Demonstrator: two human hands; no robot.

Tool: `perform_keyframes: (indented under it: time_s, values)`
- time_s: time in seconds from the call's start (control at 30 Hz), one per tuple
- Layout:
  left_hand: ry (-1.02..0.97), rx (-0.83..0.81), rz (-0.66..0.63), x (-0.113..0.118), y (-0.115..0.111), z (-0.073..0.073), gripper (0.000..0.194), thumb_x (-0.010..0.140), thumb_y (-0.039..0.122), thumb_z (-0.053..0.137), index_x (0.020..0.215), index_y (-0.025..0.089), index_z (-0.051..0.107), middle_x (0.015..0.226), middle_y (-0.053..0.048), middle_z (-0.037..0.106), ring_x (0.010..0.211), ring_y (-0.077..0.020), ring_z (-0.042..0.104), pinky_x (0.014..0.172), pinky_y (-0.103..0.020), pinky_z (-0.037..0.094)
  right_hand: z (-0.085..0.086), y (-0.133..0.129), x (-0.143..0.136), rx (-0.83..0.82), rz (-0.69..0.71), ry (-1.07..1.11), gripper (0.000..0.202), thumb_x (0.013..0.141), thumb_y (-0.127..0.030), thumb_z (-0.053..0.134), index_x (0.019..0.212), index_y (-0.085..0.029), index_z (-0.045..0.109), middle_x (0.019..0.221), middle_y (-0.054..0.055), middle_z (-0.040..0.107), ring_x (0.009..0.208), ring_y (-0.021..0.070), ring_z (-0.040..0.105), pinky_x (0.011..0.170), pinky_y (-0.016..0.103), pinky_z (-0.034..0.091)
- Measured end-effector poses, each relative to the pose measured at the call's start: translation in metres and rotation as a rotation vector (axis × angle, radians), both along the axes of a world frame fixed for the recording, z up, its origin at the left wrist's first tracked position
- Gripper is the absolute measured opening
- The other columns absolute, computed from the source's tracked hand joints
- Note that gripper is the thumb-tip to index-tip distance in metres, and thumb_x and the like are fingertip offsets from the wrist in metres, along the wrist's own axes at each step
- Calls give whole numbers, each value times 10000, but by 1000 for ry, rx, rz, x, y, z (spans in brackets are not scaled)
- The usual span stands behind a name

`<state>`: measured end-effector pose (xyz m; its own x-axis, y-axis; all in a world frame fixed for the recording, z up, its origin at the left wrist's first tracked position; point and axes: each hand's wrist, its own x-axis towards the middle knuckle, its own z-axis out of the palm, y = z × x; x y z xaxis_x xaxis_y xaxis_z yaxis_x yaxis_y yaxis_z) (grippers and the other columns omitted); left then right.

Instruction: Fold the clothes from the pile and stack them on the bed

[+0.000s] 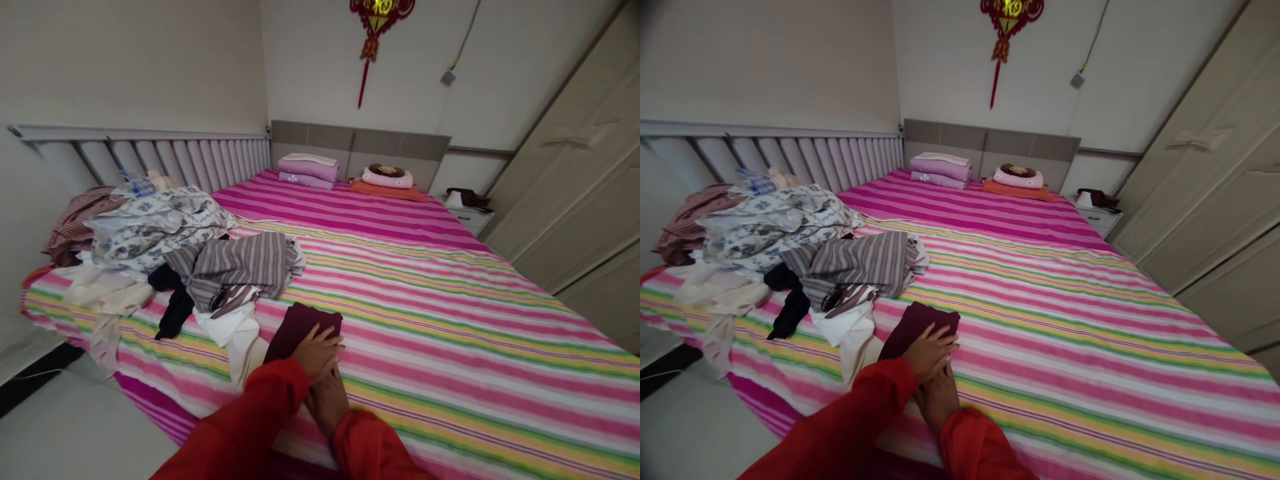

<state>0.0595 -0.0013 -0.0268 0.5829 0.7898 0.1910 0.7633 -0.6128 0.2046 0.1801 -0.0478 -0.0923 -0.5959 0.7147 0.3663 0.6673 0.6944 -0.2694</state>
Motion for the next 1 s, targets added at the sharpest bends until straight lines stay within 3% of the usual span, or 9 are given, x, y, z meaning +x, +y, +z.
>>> perform_keyframes:
  time_s: [0.13,0.33,0.47,0.57,0.63,0.73,0.8,0.87,1.0]
  values:
    - [58,-43,-69,7,37,-10,418,946,366,368,1352,344,463,1404,34,503,1379,-197,317,1144,-473,192,6,3,10,-11,39,0,547,872,-342,544,1401,-283,418,1382,37,526,1318,246,390,1138,481,202]
    - [30,2,42,7,65,-14,434,964,366,320,1390,362,401,1450,53,442,1383,-193,310,1137,-473,218,13,5,14,-50,84,-44,621,870,-410,546,1438,-246,358,1455,56,438,1375,262,306,1135,502,236]
    - [27,31,211,7,73,-13,438,959,347,318,1380,319,434,1452,40,439,1379,-198,323,1142,-458,227,14,2,20,-79,124,-51,651,885,-395,525,1470,-257,277,1505,38,353,1413,253,229,1139,511,225]
    - [16,49,421,0,80,-9,419,945,310,334,1322,288,514,1406,24,500,1358,-192,362,1150,-432,226,15,-5,31,-104,153,-42,678,889,-386,519,1486,-276,217,1524,29,309,1418,234,221,1139,492,231]
    - [6,57,554,-8,81,-3,433,939,285,317,1306,225,539,1392,-38,516,1349,-233,378,1140,-479,233,18,-10,39,-144,174,-32,645,890,-380,519,1473,-280,262,1514,34,327,1409,229,248,1131,483,251]
    - [-30,97,729,-18,70,4,485,937,259,261,1330,111,505,1421,-139,464,1349,-286,372,1108,-541,265,31,-12,45,-206,133,49,448,929,-348,450,1371,-272,462,1401,52,505,1338,220,393,1097,475,306]
    - [-65,170,785,-20,52,0,497,935,260,261,1355,101,472,1454,-138,421,1366,-266,345,1113,-505,281,47,-7,40,-201,41,157,386,959,-326,376,1305,-263,537,1332,63,572,1287,209,459,1071,456,337]
    - [-72,246,784,-18,29,-13,500,922,245,288,1386,130,436,1476,-111,396,1387,-237,306,1121,-464,283,65,3,28,-174,-3,239,398,971,-333,337,1312,-259,529,1352,64,554,1305,207,434,1067,444,331]
    - [-61,271,926,-11,-12,-50,588,857,147,314,1443,176,351,1459,-113,426,1380,-247,320,1099,-481,305,89,29,-12,-208,136,155,444,971,-403,329,1394,-305,420,1454,23,441,1378,209,317,1107,472,240]
